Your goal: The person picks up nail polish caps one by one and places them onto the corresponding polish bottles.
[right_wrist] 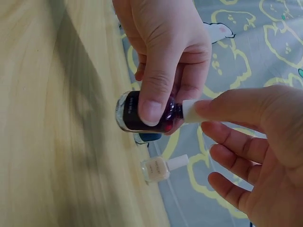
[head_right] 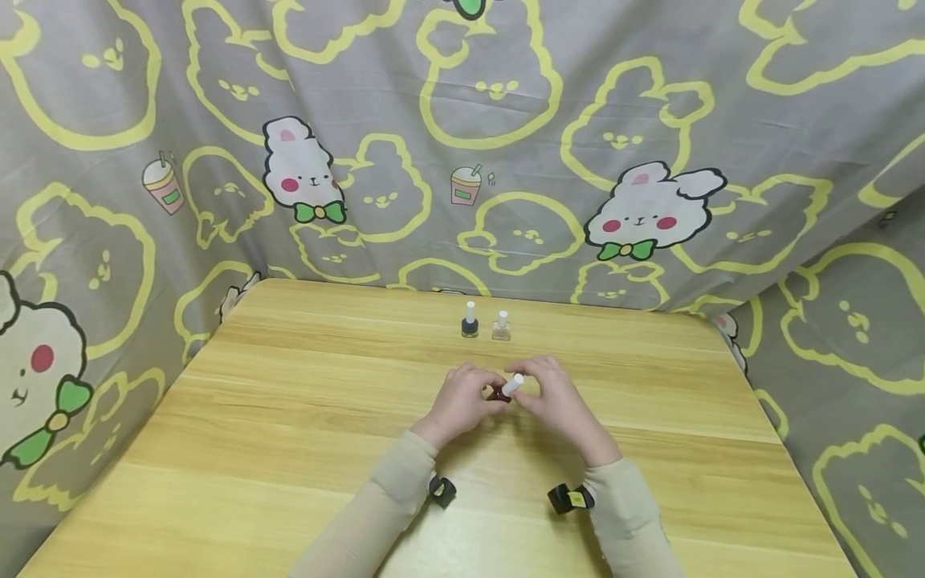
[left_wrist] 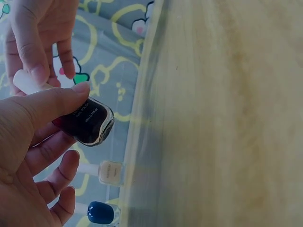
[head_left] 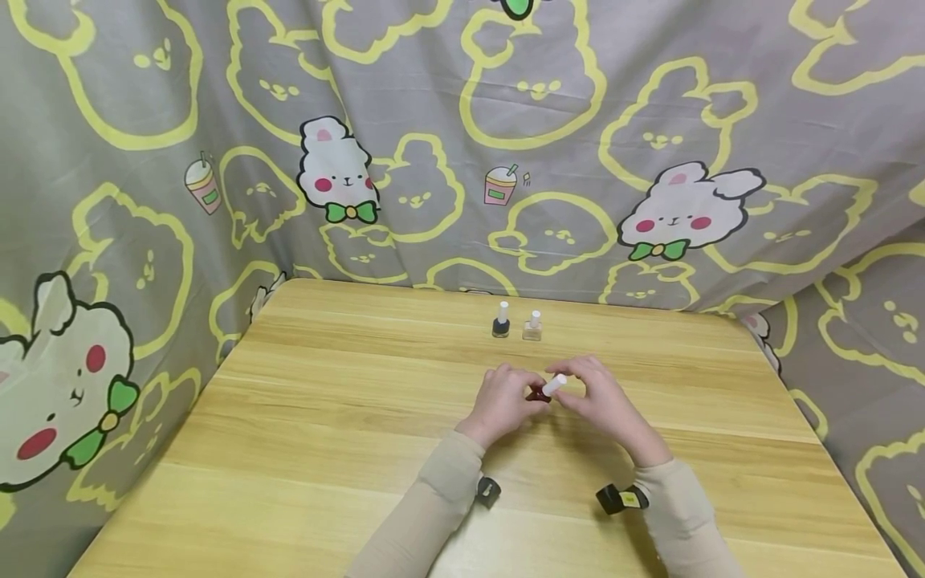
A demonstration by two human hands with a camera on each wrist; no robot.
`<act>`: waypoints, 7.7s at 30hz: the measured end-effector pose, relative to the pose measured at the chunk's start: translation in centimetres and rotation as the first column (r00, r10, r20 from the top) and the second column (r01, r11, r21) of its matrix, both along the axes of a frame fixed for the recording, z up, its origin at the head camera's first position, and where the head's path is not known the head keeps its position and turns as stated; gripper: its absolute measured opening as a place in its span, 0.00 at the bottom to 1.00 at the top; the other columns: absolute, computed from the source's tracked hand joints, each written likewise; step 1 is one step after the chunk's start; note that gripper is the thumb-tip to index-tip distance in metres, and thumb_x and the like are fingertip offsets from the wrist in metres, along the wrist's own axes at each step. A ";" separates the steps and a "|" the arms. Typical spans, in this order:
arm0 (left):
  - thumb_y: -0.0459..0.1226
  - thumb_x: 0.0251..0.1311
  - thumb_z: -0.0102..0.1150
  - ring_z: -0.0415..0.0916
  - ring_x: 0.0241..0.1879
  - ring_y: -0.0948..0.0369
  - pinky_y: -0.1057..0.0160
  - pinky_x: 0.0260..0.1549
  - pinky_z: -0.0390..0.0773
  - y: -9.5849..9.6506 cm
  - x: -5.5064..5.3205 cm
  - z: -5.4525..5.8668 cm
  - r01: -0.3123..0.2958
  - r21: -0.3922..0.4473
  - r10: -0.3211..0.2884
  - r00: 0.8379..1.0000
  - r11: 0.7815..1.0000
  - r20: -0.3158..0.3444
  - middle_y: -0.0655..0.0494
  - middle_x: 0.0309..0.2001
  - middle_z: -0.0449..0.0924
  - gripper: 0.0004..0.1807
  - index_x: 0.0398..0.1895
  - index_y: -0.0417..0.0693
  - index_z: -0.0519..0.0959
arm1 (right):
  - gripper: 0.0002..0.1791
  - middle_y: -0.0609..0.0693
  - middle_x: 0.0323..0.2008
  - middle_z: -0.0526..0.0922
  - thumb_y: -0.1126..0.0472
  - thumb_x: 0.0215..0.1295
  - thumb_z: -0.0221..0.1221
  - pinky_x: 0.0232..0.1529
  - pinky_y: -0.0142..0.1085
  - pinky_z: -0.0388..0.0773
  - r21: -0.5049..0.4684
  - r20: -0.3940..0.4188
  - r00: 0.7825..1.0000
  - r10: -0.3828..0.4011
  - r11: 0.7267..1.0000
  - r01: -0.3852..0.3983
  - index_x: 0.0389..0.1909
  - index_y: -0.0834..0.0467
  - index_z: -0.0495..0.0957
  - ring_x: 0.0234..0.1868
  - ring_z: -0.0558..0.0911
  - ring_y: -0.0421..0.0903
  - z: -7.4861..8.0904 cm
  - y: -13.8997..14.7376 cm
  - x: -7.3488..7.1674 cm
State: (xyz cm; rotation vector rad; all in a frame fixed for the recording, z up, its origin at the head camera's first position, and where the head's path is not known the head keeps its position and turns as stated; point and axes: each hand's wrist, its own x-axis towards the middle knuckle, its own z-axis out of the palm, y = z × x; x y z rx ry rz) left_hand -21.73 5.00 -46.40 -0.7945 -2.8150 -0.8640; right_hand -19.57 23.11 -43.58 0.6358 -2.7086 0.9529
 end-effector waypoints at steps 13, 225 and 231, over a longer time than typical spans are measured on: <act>0.47 0.51 0.72 0.73 0.38 0.65 0.61 0.46 0.68 -0.3 -0.2 0.1 -0.023 0.042 0.023 1.000 0.999 0.003 0.66 0.42 0.87 0.15 0.43 0.60 0.85 | 0.21 0.54 0.50 0.84 0.58 0.60 0.67 0.54 0.48 0.73 -0.237 0.161 0.987 -0.003 0.971 0.041 0.54 0.58 0.77 0.54 0.78 0.51 -0.5 0.6 -0.5; 0.46 0.52 0.71 0.74 0.41 0.66 0.62 0.47 0.74 -0.5 -0.6 0.1 0.032 0.377 -0.108 0.977 0.926 0.184 0.63 0.40 0.87 0.15 0.42 0.53 0.85 | 0.16 0.35 0.45 0.86 0.65 0.73 0.51 0.55 0.24 0.74 -0.664 0.100 0.990 0.101 0.747 -0.009 0.55 0.72 0.74 0.50 0.83 0.32 -2.4 -0.1 -0.3; 0.46 0.52 0.71 0.74 0.40 0.65 0.68 0.44 0.71 -0.5 -0.6 0.1 0.030 0.380 -0.113 0.973 0.924 0.199 0.62 0.41 0.87 0.15 0.43 0.53 0.85 | 0.16 0.34 0.45 0.86 0.67 0.72 0.51 0.54 0.24 0.75 -0.671 0.084 0.992 0.090 0.742 -0.011 0.55 0.73 0.74 0.50 0.83 0.32 -2.3 -0.1 -0.2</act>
